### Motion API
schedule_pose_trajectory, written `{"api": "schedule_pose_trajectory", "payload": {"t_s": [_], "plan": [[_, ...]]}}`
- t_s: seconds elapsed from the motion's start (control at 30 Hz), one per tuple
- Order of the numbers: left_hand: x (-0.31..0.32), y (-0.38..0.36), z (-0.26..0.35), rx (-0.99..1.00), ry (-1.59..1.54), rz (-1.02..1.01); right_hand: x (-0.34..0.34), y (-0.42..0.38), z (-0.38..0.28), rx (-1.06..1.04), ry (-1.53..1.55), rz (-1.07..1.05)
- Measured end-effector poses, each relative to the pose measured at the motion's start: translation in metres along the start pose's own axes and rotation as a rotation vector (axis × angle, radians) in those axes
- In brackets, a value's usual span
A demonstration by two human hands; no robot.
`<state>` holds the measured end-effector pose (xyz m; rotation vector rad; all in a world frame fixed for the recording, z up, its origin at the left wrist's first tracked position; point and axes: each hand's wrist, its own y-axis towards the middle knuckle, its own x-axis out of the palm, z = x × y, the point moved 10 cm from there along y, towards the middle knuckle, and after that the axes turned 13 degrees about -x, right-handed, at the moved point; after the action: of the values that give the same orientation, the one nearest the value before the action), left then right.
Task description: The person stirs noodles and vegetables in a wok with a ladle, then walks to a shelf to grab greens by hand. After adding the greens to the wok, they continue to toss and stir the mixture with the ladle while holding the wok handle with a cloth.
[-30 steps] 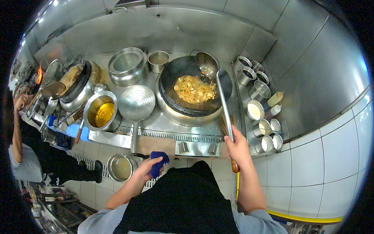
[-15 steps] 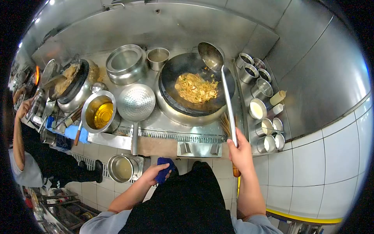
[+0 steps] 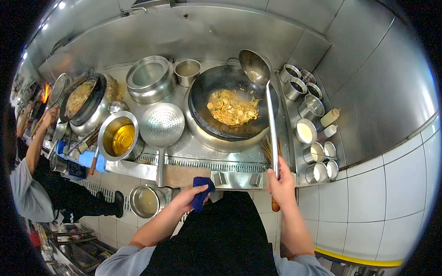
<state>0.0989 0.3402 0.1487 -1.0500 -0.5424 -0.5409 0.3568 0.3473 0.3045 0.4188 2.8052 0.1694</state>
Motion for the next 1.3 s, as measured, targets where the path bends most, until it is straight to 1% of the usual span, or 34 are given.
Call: {"api": "schedule_pose_trajectory", "payload": {"t_s": [0.07, 0.1, 0.13, 0.17, 0.2, 0.23, 0.27, 0.3, 0.33, 0.37, 0.4, 0.43, 0.47, 0.53, 0.57, 0.6, 0.67, 0.7, 0.73, 0.8, 0.83, 0.87, 0.93, 0.97, 1.03, 1.07, 1.1, 1.13, 1.17, 1.23, 1.27, 1.3], "plan": [[-0.008, 0.014, 0.007, 0.010, -0.026, 0.034, -0.004, 0.006, 0.017, 0.003, 0.000, 0.020], [-0.004, 0.017, 0.015, 0.027, -0.055, 0.062, -0.009, 0.012, 0.028, -0.020, -0.208, -0.026], [-0.001, 0.025, 0.024, 0.054, -0.036, 0.051, -0.009, 0.017, 0.023, -0.039, -0.415, -0.072], [0.001, 0.033, 0.028, 0.047, -0.111, 0.038, -0.015, 0.023, 0.012, -0.048, -0.600, -0.049], [0.008, 0.036, 0.038, 0.044, -0.184, 0.024, -0.016, 0.029, 0.010, -0.042, -0.598, -0.048], [0.020, 0.043, 0.044, 0.010, -0.201, -0.102, -0.012, 0.037, 0.001, -0.143, -0.609, -0.076], [0.025, 0.052, 0.050, 0.006, -0.203, -0.097, -0.007, 0.042, -0.007, -0.242, -0.616, -0.104], [0.030, 0.060, 0.063, 0.081, -0.260, -0.055, -0.008, 0.047, 0.012, -0.124, -0.671, -0.178], [0.033, 0.067, 0.077, 0.156, -0.318, -0.013, -0.009, 0.054, 0.016, -0.118, -0.666, -0.182], [0.038, 0.074, 0.085, 0.151, -0.323, -0.005, -0.008, 0.063, 0.028, -0.036, -0.767, -0.265], [0.049, 0.080, 0.094, 0.148, -0.296, -0.043, -0.007, 0.072, 0.039, 0.046, -0.867, -0.352], [0.059, 0.086, 0.102, 0.151, -0.268, -0.082, -0.006, 0.083, 0.039, 0.065, -0.993, -0.389], [0.063, 0.092, 0.110, 0.157, -0.273, -0.078, 0.002, 0.095, 0.045, 0.059, -0.991, -0.396], [0.073, 0.104, 0.120, 0.128, -0.130, -0.020, 0.019, 0.113, 0.055, -0.030, -1.064, -0.397], [0.073, 0.110, 0.122, 0.108, -0.151, 0.013, 0.023, 0.115, 0.053, -0.079, -1.030, -0.381], [0.078, 0.115, 0.127, 0.112, -0.147, 0.021, 0.015, 0.115, 0.042, -0.082, -1.020, -0.381], [0.069, 0.124, 0.132, 0.119, -0.237, 0.183, -0.003, 0.100, 0.026, -0.003, -0.979, -0.546], [0.069, 0.132, 0.138, 0.140, -0.367, 0.166, -0.024, 0.099, 0.038, -0.062, -0.899, -0.532], [0.057, 0.154, 0.139, 0.135, -0.372, 0.169, -0.026, 0.100, 0.035, -0.056, -0.899, -0.538], [0.032, 0.206, 0.124, 0.034, -0.372, 0.127, -0.036, 0.106, 0.022, -0.006, -1.067, -0.489], [0.042, 0.182, 0.120, 0.105, -0.414, 0.282, -0.027, 0.107, 0.027, -0.037, -1.071, -0.479], [0.059, 0.155, 0.109, 0.111, -0.410, 0.285, -0.034, 0.104, 0.019, -0.042, -1.066, -0.477], [0.087, 0.102, 0.096, 0.251, -0.500, 0.221, -0.045, 0.093, -0.001, 0.008, -1.053, -0.601], [0.100, 0.088, 0.104, 0.253, -0.491, 0.222, -0.059, 0.089, 0.007, -0.094, -0.981, -0.623], [0.106, 0.066, 0.086, 0.129, -0.524, 0.285, -0.066, 0.086, 0.007, -0.064, -0.993, -0.637], [0.101, 0.079, 0.095, 0.137, -0.532, 0.265, -0.067, 0.095, 0.000, -0.075, -1.012, -0.619], [0.092, 0.093, 0.104, 0.165, -0.532, 0.243, -0.058, 0.099, -0.007, 0.001, -1.024, -0.614], [0.083, 0.108, 0.110, 0.198, -0.529, 0.214, -0.049, 0.103, -0.003, -0.001, -1.019, -0.612], [0.070, 0.120, 0.098, 0.199, -0.529, 0.217, -0.041, 0.109, 0.001, -0.088, -1.088, -0.559], [0.048, 0.129, 0.074, 0.261, -0.375, 0.255, -0.028, 0.108, 0.011, -0.230, -1.191, -0.455], [0.038, 0.122, 0.056, 0.246, -0.311, 0.354, -0.028, 0.103, 0.010, -0.229, -1.184, -0.449], [0.031, 0.113, 0.029, 0.159, -0.321, 0.425, -0.032, 0.097, 0.004, -0.228, -1.179, -0.399]]}}
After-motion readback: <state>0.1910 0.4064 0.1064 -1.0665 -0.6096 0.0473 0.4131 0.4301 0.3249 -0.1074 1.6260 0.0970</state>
